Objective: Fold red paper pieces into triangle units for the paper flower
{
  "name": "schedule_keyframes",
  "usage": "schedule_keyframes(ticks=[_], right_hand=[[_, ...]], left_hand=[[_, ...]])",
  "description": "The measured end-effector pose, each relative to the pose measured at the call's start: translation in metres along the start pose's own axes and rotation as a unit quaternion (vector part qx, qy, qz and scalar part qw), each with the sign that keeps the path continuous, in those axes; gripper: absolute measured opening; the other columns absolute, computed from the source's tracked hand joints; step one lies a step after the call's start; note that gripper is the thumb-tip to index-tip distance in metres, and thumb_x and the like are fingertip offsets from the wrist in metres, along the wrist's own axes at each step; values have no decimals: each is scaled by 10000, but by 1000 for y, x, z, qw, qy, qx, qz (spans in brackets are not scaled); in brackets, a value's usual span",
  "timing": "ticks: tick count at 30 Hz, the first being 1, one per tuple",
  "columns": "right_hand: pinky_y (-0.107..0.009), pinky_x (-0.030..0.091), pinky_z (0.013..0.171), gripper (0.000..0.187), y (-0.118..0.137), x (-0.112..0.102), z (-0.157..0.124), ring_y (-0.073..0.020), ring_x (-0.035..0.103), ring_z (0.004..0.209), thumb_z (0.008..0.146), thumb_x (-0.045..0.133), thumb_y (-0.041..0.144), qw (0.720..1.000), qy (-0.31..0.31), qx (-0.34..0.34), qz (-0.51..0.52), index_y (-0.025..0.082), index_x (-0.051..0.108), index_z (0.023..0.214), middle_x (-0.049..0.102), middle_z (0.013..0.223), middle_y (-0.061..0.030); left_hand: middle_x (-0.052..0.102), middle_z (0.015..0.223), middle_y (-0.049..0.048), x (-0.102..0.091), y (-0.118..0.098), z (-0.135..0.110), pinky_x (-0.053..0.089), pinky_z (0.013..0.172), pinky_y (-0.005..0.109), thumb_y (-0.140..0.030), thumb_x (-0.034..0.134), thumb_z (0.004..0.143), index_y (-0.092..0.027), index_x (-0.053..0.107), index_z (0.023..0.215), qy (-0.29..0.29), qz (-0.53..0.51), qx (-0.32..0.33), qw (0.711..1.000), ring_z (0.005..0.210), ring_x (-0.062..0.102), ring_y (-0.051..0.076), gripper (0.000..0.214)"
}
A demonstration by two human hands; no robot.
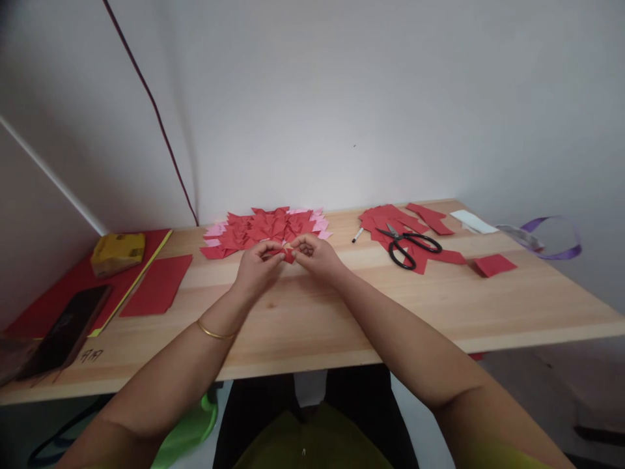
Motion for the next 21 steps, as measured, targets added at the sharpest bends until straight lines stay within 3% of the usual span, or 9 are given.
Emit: schedule_keyframes(ticks=[4,7,13,17,21], right_hand=[[-286,458,658,218,0,1,-1,-127,579,666,715,655,342,1000,16,14,-15,185,586,849,632,797,-28],[-280,460,650,211,-2,-1,-1,-128,585,666,715,656,340,1000,13,20,-11,182,588,838,633,792,-23],[-273,475,673,237,-6,-5,3,-132,609,701,720,664,373,1000,4,-2,18,185,581,839,653,787,-25],[-275,479,682,216,-7,-4,2,-128,606,694,739,652,356,1000,-8,-19,20,184,579,848,643,768,-22],[-273,472,665,189,-8,-1,2,-131,604,688,754,632,339,999,-10,-25,18,189,573,853,634,759,-20]], left_hand=[[686,884,52,-2,3,1,463,716,284,-153,728,620,-176,690,870,-21,-3,-22,1000,745,608,158,254],[678,875,44,-2,5,2,451,691,270,-177,737,618,-171,682,858,-16,6,-22,1000,714,587,137,247],[496,536,-54,0,12,2,369,544,220,-237,786,573,-162,678,807,-28,-45,-77,996,506,426,71,268],[609,687,-3,1,14,2,437,651,244,-212,811,520,-154,703,761,-47,-92,-81,991,634,535,98,271],[686,803,51,6,17,1,470,781,305,-219,812,518,-143,725,782,-15,-163,-120,979,750,609,144,287]])
Point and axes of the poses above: each hand's wrist, its own z-axis towards the middle knuckle, its own x-axis out of the palm, y = z × x, the point moved 3 cm from there along z, towards the middle knuckle
